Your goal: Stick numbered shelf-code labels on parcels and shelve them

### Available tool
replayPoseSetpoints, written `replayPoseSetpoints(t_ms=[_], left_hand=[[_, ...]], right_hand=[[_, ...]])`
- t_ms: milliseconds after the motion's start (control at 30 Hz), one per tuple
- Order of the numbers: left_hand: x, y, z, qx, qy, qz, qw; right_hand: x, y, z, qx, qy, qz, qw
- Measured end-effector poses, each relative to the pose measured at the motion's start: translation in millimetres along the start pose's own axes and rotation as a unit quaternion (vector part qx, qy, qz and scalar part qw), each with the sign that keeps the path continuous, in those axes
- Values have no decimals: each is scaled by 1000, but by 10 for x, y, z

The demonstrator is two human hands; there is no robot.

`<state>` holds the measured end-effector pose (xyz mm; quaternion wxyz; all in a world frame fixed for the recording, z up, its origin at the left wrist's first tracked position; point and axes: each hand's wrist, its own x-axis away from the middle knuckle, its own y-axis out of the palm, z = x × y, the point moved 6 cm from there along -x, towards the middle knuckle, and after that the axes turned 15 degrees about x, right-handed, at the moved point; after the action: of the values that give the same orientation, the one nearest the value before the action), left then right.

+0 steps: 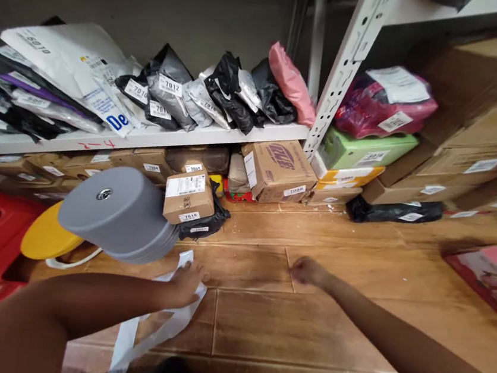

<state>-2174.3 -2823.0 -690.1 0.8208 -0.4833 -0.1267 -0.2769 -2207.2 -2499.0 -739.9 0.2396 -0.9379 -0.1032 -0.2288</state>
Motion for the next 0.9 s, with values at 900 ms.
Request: replayPoseSetpoints(t_ms=[900], left_hand=[[-936,-156,1763,397,226,-60,888]], right_hand=[[293,474,-422,-287,-38,-197,937]])
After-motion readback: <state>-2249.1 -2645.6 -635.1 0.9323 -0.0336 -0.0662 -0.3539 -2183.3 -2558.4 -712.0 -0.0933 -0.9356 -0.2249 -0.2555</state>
